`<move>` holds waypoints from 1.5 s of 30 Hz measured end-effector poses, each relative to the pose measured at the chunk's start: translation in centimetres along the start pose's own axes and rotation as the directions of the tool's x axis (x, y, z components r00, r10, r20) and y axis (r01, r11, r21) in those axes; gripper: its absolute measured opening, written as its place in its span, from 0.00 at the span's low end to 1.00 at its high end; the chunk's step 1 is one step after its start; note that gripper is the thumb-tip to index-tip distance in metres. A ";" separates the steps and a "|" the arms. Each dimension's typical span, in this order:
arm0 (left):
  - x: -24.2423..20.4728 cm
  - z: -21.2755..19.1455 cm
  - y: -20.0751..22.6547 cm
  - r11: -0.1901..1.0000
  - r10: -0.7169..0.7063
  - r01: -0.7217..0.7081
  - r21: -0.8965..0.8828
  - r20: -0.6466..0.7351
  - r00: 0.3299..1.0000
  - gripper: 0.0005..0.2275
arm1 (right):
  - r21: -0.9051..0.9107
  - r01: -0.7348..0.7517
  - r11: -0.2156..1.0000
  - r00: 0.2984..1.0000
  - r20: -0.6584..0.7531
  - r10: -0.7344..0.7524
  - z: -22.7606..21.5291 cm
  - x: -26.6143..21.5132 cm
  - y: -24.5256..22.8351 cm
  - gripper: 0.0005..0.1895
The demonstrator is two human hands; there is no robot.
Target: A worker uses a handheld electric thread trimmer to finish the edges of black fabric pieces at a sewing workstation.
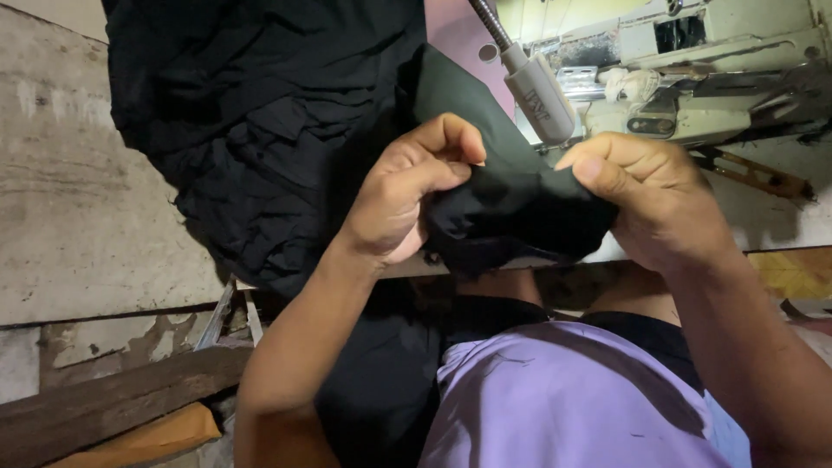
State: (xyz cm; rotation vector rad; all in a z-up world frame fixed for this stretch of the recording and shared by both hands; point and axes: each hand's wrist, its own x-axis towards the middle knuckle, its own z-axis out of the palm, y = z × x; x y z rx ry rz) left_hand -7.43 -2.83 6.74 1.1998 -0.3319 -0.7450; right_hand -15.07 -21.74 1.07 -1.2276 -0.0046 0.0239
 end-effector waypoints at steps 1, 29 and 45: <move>-0.1 -0.1 0.2 1.000 -0.001 0.001 -0.001 -0.001 1.000 0.05 | 0.001 -0.001 1.000 1.000 0.000 0.001 0.1 0.0 -0.3 0.14; -0.5 -0.1 1.0 0.547 0.378 -0.271 0.792 0.056 0.924 0.05 | -0.542 0.245 0.804 0.947 -0.044 -0.318 0.4 -0.6 0.7 0.06; 7.2 -1.1 -0.9 -0.024 0.516 -0.244 0.969 0.221 0.827 0.03 | -0.330 0.069 0.941 0.973 -0.185 -0.136 1.9 0.3 4.4 0.17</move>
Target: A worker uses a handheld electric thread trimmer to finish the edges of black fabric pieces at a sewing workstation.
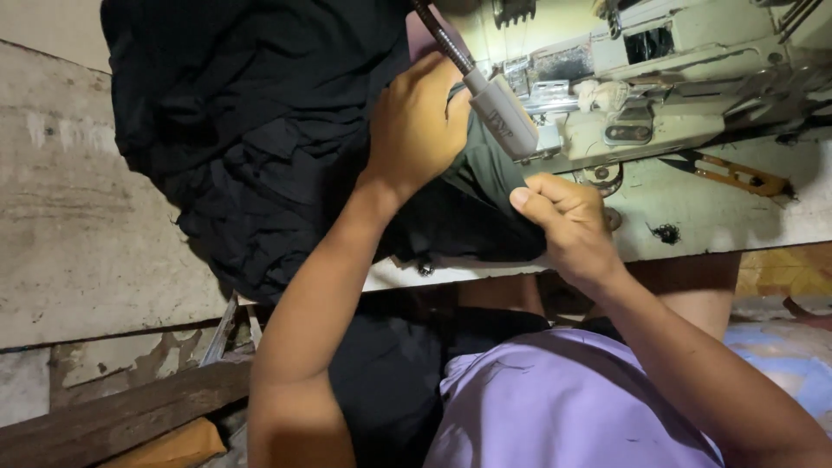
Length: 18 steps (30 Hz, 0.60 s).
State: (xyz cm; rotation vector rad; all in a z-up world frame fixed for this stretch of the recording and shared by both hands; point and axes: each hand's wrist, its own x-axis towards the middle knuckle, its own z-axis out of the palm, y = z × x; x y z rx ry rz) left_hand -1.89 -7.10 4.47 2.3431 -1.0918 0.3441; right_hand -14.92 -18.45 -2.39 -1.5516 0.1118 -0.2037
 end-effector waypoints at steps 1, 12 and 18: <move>0.2 0.1 -0.3 1.000 0.000 0.000 0.000 -0.001 1.000 0.03 | 0.000 0.001 1.000 1.000 0.001 -0.001 0.1 0.0 -0.1 0.17; 2.7 3.6 -5.3 0.988 -0.004 -0.013 0.156 0.105 0.994 0.06 | 0.047 -0.045 0.998 0.988 -0.147 0.052 1.3 0.0 -0.3 0.20; 3.7 7.6 -9.2 0.910 0.141 -0.193 0.367 0.163 0.976 0.09 | 0.050 -0.069 0.996 0.980 -0.184 0.077 1.1 0.4 -0.1 0.20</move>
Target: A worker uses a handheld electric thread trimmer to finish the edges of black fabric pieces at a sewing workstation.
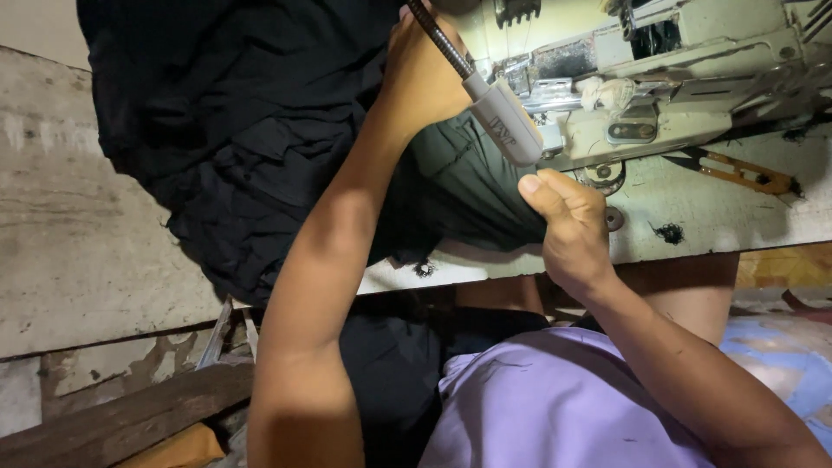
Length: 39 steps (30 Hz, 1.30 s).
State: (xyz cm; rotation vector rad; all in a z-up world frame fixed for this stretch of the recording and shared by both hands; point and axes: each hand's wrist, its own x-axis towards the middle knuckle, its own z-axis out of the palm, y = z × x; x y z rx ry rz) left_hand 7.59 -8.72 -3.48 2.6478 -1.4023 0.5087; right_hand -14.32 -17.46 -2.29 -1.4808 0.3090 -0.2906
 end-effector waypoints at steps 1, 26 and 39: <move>-0.1 0.1 -0.1 1.000 0.001 -0.001 0.000 0.000 1.000 0.09 | 0.000 0.000 1.000 1.000 -0.001 0.000 0.0 0.0 0.2 0.20; -11.2 -12.4 5.2 0.738 -0.356 0.313 -0.597 0.048 0.933 0.21 | 0.181 0.068 0.981 0.997 0.018 -0.072 0.3 0.7 3.5 0.15; -9.1 -6.6 7.1 0.927 0.138 -0.250 -0.280 -0.366 0.920 0.11 | 0.516 0.001 0.856 0.999 -0.043 0.025 0.5 -1.4 4.0 0.07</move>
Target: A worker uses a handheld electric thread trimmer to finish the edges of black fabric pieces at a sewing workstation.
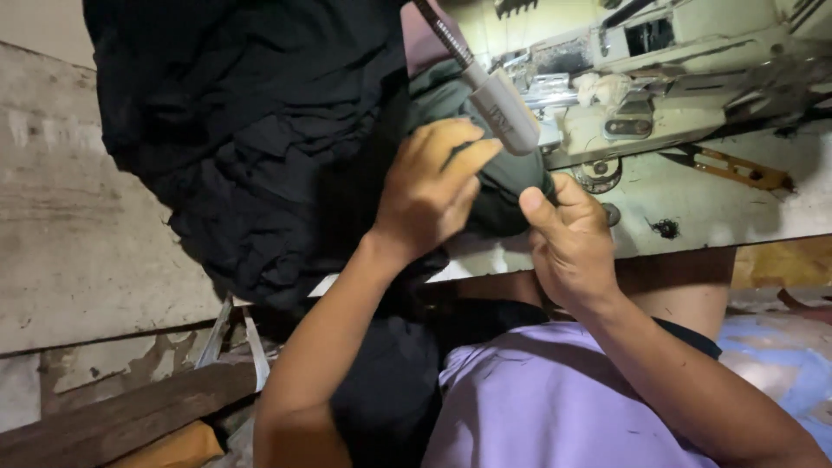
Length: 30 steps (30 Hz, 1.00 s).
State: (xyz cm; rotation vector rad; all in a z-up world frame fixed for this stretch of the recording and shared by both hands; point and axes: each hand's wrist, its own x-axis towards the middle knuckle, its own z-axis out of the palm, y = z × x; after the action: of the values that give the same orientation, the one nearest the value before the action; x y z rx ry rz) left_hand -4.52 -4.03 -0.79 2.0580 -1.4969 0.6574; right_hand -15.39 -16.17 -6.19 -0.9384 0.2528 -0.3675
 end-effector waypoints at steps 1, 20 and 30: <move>0.4 -0.2 0.2 1.000 0.006 -0.006 0.000 -0.002 1.000 0.11 | 0.000 0.006 1.000 1.000 -0.001 -0.006 0.4 -0.2 -0.9 0.07; 1.8 -3.5 4.3 0.933 -0.164 0.128 -0.335 -0.080 0.983 0.04 | 0.187 -0.049 0.981 0.967 0.255 0.000 -0.3 -0.9 -2.7 0.04; -1.0 -9.8 4.7 0.979 -0.181 0.153 0.135 0.231 0.956 0.07 | 0.107 0.040 0.993 0.971 0.232 -0.064 -0.2 -0.7 -3.5 0.03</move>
State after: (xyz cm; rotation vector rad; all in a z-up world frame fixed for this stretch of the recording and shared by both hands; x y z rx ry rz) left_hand -10.15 1.83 6.49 2.3951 -1.4196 0.4481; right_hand -16.77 -17.93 -3.46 -0.8797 -0.0078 -0.3109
